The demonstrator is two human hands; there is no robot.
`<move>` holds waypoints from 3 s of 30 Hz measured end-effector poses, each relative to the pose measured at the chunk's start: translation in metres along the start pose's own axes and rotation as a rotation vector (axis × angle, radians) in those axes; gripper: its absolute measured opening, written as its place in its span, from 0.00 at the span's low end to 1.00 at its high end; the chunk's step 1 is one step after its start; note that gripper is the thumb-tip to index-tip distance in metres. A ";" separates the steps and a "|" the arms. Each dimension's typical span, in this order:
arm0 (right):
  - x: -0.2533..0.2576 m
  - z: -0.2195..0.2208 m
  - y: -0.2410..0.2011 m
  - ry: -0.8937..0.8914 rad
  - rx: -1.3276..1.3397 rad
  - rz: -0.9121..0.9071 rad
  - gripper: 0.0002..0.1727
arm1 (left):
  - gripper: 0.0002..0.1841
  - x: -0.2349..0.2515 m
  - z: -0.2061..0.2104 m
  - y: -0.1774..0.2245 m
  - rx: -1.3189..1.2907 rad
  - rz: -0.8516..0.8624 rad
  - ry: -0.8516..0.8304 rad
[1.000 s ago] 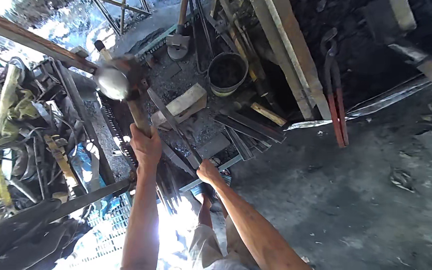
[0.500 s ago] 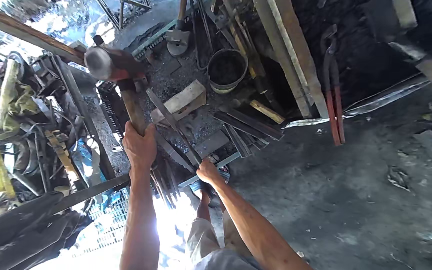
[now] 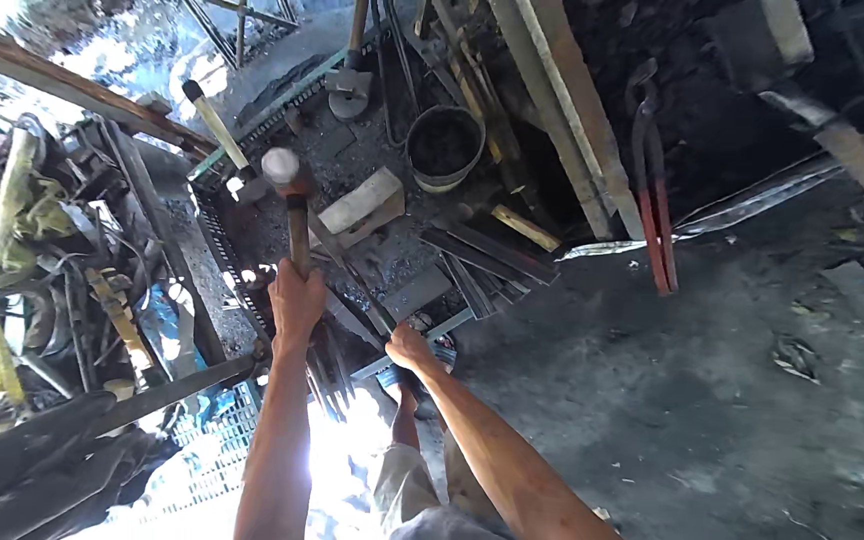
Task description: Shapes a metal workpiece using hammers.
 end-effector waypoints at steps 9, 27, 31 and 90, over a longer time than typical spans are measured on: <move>0.001 -0.002 0.004 -0.016 -0.028 0.008 0.32 | 0.22 0.020 0.063 -0.056 0.146 -0.141 -0.014; -0.007 0.024 -0.010 -0.042 0.057 0.003 0.27 | 0.21 0.019 0.094 -0.019 -0.369 -0.321 -0.159; -0.010 0.035 -0.011 -0.064 0.111 0.005 0.26 | 0.23 0.002 0.064 -0.006 -0.443 -0.212 -0.007; -0.130 0.079 0.303 -0.071 -0.456 0.383 0.24 | 0.31 -0.025 0.319 -0.160 0.178 -0.114 -0.872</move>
Point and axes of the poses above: each hand's wrist, its own x-axis towards the middle knuckle, its own z-axis out of the palm, y = z × x, the point moved 9 cm from there along x, towards the middle knuckle, and after that the axes turned 7 degrees about -z, right-handed, at the moved point
